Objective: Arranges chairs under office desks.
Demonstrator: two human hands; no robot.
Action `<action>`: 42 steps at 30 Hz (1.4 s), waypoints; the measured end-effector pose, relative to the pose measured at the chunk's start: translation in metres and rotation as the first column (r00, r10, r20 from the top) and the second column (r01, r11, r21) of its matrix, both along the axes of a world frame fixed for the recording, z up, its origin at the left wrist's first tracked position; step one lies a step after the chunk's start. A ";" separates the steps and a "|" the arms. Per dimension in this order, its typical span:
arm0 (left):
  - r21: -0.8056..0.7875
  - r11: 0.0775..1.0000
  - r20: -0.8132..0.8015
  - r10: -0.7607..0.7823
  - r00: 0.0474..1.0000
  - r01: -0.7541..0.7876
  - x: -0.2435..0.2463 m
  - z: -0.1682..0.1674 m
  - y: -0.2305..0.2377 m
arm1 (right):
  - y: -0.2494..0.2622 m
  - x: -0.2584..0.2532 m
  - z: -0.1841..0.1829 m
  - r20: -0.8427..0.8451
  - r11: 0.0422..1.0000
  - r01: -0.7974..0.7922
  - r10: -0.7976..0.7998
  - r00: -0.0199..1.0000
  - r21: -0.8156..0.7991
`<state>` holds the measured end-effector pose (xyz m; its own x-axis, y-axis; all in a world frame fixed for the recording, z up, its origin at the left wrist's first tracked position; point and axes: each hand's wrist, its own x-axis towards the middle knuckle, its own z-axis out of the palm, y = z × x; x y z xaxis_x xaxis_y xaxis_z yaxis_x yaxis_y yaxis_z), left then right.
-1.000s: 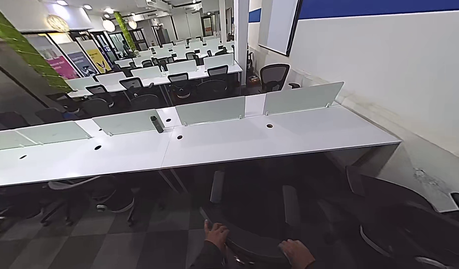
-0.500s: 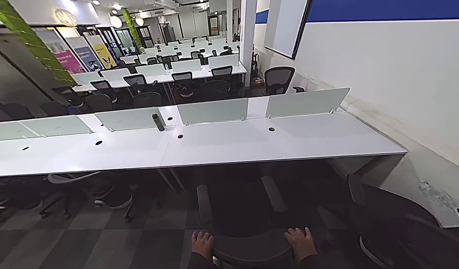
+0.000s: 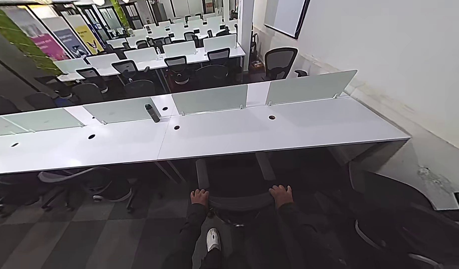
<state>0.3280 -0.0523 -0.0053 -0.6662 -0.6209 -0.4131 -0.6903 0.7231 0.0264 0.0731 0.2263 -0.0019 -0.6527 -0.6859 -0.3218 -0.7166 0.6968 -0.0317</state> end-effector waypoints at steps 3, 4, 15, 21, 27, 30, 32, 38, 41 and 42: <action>-0.022 1.000 -0.002 0.020 1.000 -0.020 -0.023 0.000 -0.025 | -0.031 -0.023 0.005 0.028 1.000 0.021 -0.022 0.999 0.010; -0.029 0.999 -0.002 0.026 1.000 -0.026 -0.029 -0.001 -0.035 | -0.040 -0.028 0.005 0.030 1.000 0.023 -0.023 0.999 0.018; -0.038 0.997 -0.057 0.058 0.997 -0.060 -0.057 -0.012 -0.086 | -0.091 -0.064 0.003 0.020 1.000 0.002 -0.002 1.000 0.015; -0.002 0.999 -0.038 0.052 0.998 -0.052 -0.048 -0.005 -0.092 | -0.096 -0.052 0.008 0.047 0.999 0.026 -0.027 0.999 0.026; -0.045 0.995 -0.029 0.089 0.996 -0.091 -0.028 -0.009 -0.103 | -0.105 -0.028 0.005 0.045 0.999 0.030 -0.031 0.999 0.035; -0.060 0.992 -0.036 0.107 0.994 -0.109 -0.020 -0.011 -0.112 | -0.114 -0.019 0.003 0.046 0.999 0.017 -0.019 0.999 0.049; -0.052 0.992 -0.046 0.115 0.992 -0.117 -0.014 -0.011 -0.116 | -0.118 -0.016 0.002 0.040 0.999 0.008 -0.010 0.999 0.039; -0.075 0.991 -0.058 0.105 0.993 -0.110 -0.007 -0.012 -0.119 | -0.121 -0.010 0.004 0.034 1.000 -0.007 0.006 0.999 0.012; -0.101 0.992 -0.064 0.073 0.995 -0.080 -0.004 -0.017 -0.119 | -0.118 -0.010 0.000 0.021 1.000 0.006 -0.006 1.000 -0.002; -0.102 0.992 -0.081 0.069 0.994 -0.077 -0.004 -0.020 -0.119 | -0.117 -0.010 -0.001 0.013 1.000 0.015 -0.015 1.000 -0.006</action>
